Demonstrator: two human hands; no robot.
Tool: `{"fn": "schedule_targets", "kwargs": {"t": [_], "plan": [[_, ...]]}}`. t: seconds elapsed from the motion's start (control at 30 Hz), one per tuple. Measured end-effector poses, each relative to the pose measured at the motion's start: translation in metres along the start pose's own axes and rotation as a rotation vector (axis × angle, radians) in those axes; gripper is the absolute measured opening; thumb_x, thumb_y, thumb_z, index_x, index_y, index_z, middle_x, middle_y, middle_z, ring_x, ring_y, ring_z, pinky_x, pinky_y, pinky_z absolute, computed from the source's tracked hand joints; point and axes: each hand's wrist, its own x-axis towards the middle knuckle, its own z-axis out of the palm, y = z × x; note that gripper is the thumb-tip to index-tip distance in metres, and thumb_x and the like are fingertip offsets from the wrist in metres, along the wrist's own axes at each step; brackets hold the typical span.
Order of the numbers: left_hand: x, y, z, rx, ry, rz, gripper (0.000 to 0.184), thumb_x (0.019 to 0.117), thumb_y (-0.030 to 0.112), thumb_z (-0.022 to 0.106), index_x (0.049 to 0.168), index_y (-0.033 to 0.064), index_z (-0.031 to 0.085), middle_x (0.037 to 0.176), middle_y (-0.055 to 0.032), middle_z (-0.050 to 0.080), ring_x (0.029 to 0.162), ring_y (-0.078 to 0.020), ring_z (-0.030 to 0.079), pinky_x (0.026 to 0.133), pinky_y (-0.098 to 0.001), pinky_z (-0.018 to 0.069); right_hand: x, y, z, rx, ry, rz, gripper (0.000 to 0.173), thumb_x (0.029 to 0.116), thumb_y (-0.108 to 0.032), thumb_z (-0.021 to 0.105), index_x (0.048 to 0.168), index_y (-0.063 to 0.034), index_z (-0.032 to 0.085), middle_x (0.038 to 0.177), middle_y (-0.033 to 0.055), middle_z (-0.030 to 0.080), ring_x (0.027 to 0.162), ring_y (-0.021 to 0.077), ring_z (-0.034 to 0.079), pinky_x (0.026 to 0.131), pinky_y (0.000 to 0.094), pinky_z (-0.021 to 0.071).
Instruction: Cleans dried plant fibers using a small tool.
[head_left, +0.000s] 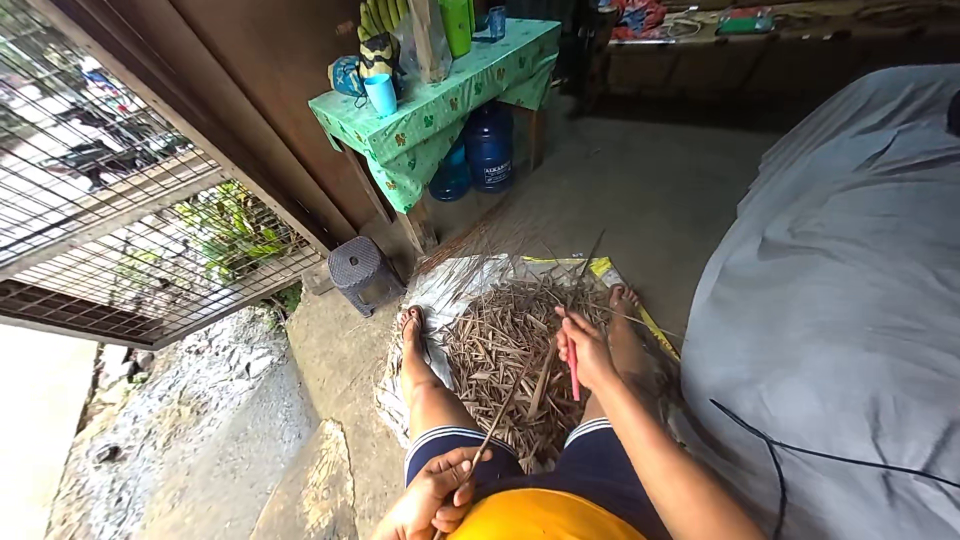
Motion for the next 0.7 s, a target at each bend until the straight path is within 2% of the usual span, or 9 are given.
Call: {"fn": "schedule_targets", "kwargs": {"t": [0.1, 0.3, 0.37, 0.43, 0.5, 0.57, 0.7], "plan": [[-0.001, 0.003, 0.001, 0.018, 0.047, 0.011, 0.036, 0.1075, 0.016, 0.037, 0.137, 0.013, 0.057, 0.064, 0.0071, 0.049, 0.042, 0.0014, 0.039, 0.038, -0.0124, 0.0341, -0.002, -0.011, -0.004, -0.096, -0.046, 0.046, 0.032, 0.1115, -0.016, 0.041, 0.131, 0.0002, 0.061, 0.065, -0.0015, 0.052, 0.049, 0.0067, 0.047, 0.045, 0.0208, 0.0418], [0.019, 0.011, 0.017, 0.115, 0.195, 0.028, 0.034, 0.1093, 0.014, 0.036, 0.137, 0.0108, 0.056, 0.065, 0.0058, 0.048, 0.043, 0.0011, 0.037, 0.038, -0.0131, 0.0314, -0.064, 0.006, 0.007, -0.416, -0.504, 0.23, 0.028, 0.1075, -0.018, 0.047, 0.12, 0.0011, 0.065, 0.064, -0.0033, 0.053, 0.05, 0.005, 0.048, 0.048, 0.0211, 0.0429], [0.027, 0.015, 0.024, 0.164, 0.24, 0.039, 0.033, 0.1097, 0.014, 0.037, 0.137, 0.0095, 0.056, 0.064, 0.0049, 0.049, 0.043, 0.0001, 0.037, 0.039, -0.0142, 0.0316, -0.081, 0.016, 0.013, -0.567, -0.618, 0.182, 0.028, 0.1054, -0.019, 0.051, 0.117, 0.0018, 0.066, 0.07, 0.0001, 0.056, 0.056, 0.0065, 0.05, 0.054, 0.0241, 0.045], [0.034, 0.021, 0.032, 0.211, 0.273, 0.048, 0.034, 0.1097, 0.012, 0.038, 0.139, 0.0082, 0.055, 0.063, 0.0041, 0.049, 0.043, -0.0008, 0.037, 0.039, -0.0154, 0.0322, -0.09, 0.02, 0.017, -0.716, -0.721, 0.092, 0.029, 0.1046, -0.022, 0.053, 0.113, 0.0009, 0.068, 0.081, 0.0068, 0.062, 0.067, 0.0119, 0.056, 0.066, 0.0319, 0.0494], [0.039, 0.026, 0.037, 0.242, 0.288, 0.059, 0.032, 0.11, 0.012, 0.037, 0.137, 0.0071, 0.052, 0.064, 0.0037, 0.05, 0.043, -0.0009, 0.038, 0.039, -0.0156, 0.0327, -0.093, 0.022, 0.02, -0.812, -0.753, -0.007, 0.031, 0.1048, -0.026, 0.053, 0.111, -0.0015, 0.07, 0.089, 0.0103, 0.067, 0.077, 0.0173, 0.062, 0.076, 0.0387, 0.0521], [0.042, 0.027, 0.039, 0.251, 0.297, 0.076, 0.032, 0.1102, 0.012, 0.038, 0.138, 0.006, 0.053, 0.064, 0.003, 0.051, 0.043, -0.0014, 0.039, 0.04, -0.0161, 0.0329, -0.092, 0.025, 0.019, -0.855, -0.716, -0.131, 0.032, 0.1042, -0.027, 0.053, 0.11, -0.0017, 0.071, 0.09, 0.0124, 0.07, 0.082, 0.0213, 0.066, 0.08, 0.0433, 0.0532], [0.042, 0.027, 0.041, 0.26, 0.26, 0.092, 0.037, 0.11, 0.012, 0.038, 0.144, 0.0067, 0.052, 0.064, 0.0028, 0.05, 0.043, -0.0016, 0.037, 0.039, -0.0163, 0.0314, -0.083, 0.026, 0.012, -0.828, -0.561, -0.24, 0.034, 0.1038, -0.025, 0.054, 0.119, 0.0002, 0.072, 0.102, 0.015, 0.074, 0.094, 0.0218, 0.071, 0.09, 0.0424, 0.0555]]}}
